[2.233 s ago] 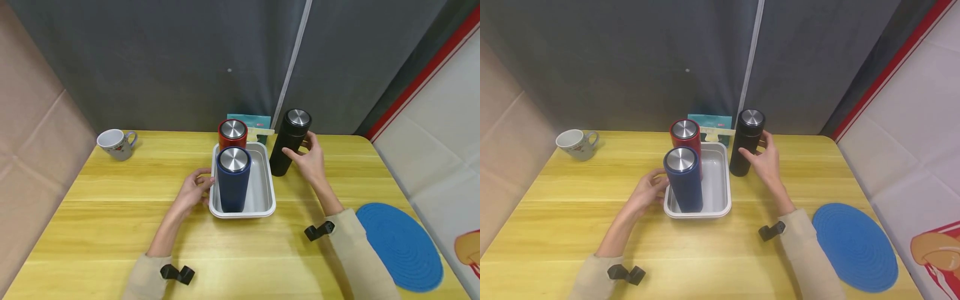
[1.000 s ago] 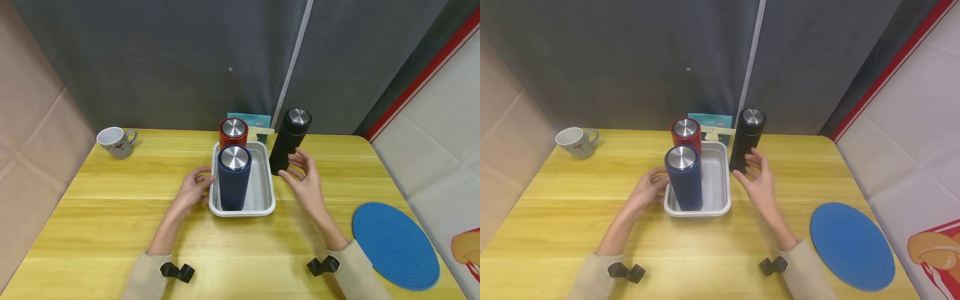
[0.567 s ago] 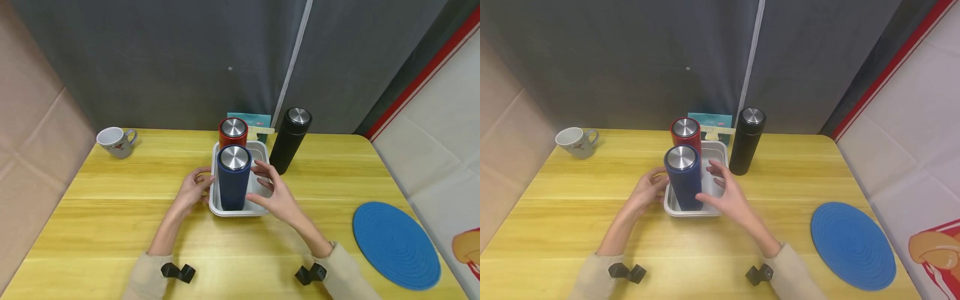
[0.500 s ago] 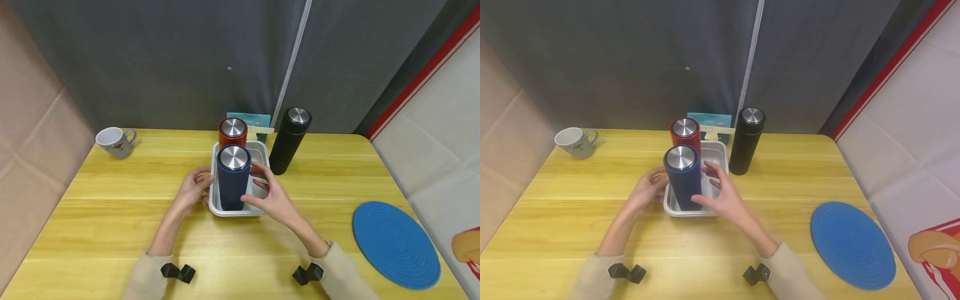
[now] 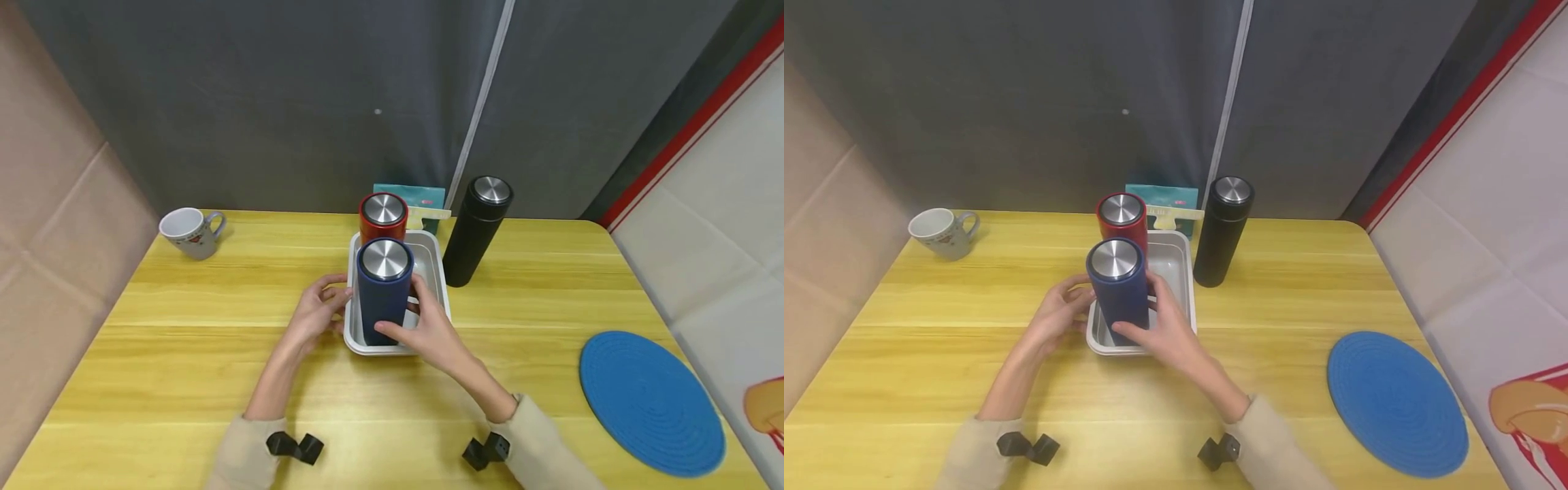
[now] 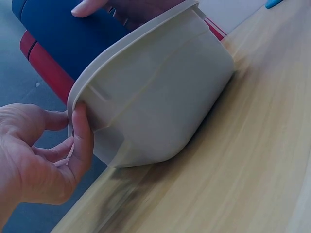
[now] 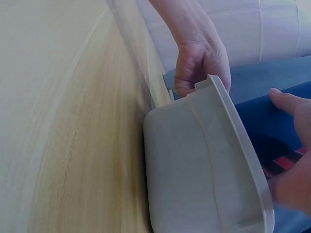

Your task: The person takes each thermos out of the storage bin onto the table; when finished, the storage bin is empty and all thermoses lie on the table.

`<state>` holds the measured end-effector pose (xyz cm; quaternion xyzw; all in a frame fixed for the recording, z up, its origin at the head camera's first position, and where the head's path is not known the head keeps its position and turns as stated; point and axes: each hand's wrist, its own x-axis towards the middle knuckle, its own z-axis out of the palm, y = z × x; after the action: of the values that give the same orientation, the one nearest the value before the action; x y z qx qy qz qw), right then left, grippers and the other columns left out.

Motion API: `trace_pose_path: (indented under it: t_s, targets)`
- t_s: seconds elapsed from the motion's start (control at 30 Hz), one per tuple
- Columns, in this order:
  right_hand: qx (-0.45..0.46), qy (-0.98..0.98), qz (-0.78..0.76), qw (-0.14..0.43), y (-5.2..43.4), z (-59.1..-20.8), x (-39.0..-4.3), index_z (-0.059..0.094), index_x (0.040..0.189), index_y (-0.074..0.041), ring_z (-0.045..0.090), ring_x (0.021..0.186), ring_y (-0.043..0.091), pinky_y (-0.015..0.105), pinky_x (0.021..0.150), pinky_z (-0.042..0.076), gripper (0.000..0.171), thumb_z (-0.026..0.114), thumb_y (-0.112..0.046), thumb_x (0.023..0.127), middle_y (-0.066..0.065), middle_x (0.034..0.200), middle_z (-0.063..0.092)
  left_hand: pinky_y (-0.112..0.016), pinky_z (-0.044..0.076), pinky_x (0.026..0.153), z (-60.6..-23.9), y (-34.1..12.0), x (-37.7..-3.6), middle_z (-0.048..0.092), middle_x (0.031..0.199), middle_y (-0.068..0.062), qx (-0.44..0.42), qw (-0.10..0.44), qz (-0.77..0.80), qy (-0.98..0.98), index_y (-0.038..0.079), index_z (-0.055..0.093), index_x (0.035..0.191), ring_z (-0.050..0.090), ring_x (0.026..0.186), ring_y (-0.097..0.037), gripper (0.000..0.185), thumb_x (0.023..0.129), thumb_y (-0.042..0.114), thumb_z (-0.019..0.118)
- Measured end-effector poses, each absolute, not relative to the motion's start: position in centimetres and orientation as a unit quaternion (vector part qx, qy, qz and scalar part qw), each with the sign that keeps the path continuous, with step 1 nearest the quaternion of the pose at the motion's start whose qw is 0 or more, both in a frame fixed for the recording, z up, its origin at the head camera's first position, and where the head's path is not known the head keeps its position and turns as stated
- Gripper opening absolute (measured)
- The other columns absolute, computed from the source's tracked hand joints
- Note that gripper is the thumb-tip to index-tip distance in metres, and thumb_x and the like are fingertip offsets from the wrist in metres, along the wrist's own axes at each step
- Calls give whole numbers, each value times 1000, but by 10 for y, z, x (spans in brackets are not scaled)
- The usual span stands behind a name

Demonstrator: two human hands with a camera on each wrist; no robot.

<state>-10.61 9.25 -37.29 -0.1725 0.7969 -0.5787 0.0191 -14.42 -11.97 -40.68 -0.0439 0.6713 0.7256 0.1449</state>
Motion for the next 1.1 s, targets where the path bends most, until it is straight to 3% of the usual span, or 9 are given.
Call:
trace_pose_path:
  t_s: [0.37, 0.7, 1.1]
  targets:
    - [-149, 791, -593, 15, 95, -374, -106, 44, 139, -11, 54, 117, 23, 38, 99, 50, 76, 84, -12, 75, 9, 128, 56, -25, 49, 45, -409, -121, -144, 63, 95, -6, -55, 150, 714, 682, 2, 46, 135, 57, 65, -17, 40, 98, 9, 57]
    - [-156, 787, -597, 19, 108, -366, -107, 46, 139, -11, 55, 116, 25, 41, 99, 49, 75, 85, -9, 74, 10, 126, 57, -24, 48, 44, -409, -118, -141, 62, 92, -6, -55, 145, 719, 677, 1, 46, 135, 56, 65, -16, 40, 97, 8, 57]
    - [-158, 770, -615, -63, 121, -338, -115, 47, 136, -7, 58, 110, 23, 32, 91, 54, 75, 83, 3, 71, 9, 128, 58, -25, 49, 46, -406, -121, -143, 56, 116, -25, -31, 151, 711, 686, 2, 42, 138, 57, 71, -19, 44, 97, 10, 56]
